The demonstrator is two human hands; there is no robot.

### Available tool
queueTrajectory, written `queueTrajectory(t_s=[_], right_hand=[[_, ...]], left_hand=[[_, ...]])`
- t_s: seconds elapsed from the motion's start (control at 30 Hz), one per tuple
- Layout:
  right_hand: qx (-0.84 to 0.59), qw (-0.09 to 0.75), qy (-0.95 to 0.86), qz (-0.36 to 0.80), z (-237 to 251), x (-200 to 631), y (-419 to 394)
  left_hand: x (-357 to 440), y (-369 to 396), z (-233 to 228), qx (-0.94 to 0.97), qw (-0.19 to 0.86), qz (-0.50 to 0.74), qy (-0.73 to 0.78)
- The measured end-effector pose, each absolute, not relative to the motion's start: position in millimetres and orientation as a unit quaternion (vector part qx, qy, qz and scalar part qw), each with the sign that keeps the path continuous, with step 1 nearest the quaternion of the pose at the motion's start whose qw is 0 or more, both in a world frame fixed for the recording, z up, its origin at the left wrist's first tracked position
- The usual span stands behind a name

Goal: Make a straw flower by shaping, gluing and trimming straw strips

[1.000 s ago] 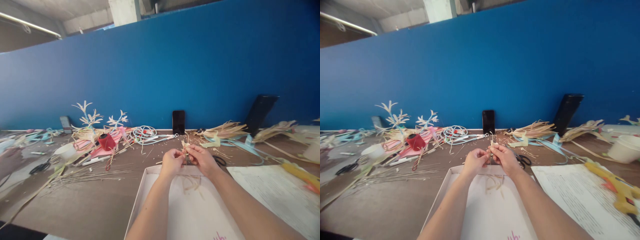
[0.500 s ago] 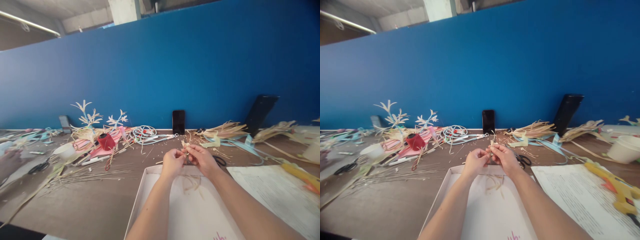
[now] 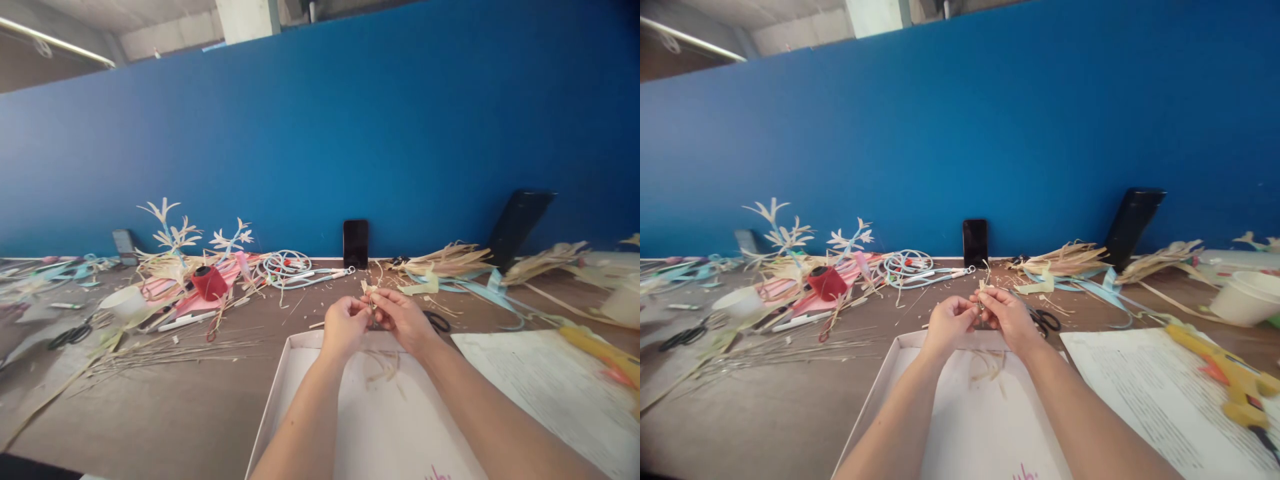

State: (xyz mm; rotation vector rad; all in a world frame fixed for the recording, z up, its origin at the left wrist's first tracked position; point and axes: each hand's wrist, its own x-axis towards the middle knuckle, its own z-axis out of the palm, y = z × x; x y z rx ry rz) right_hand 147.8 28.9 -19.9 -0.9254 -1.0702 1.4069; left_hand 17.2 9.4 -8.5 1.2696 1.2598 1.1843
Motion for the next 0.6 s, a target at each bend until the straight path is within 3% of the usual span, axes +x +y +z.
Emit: queueTrajectory(t_s=[0.6], right_hand=[[-0.382, 0.548, -0.462, 0.583, -17, 149, 27]], left_hand=[[22, 5, -1, 0.448, 0.55, 0.497, 0.5]])
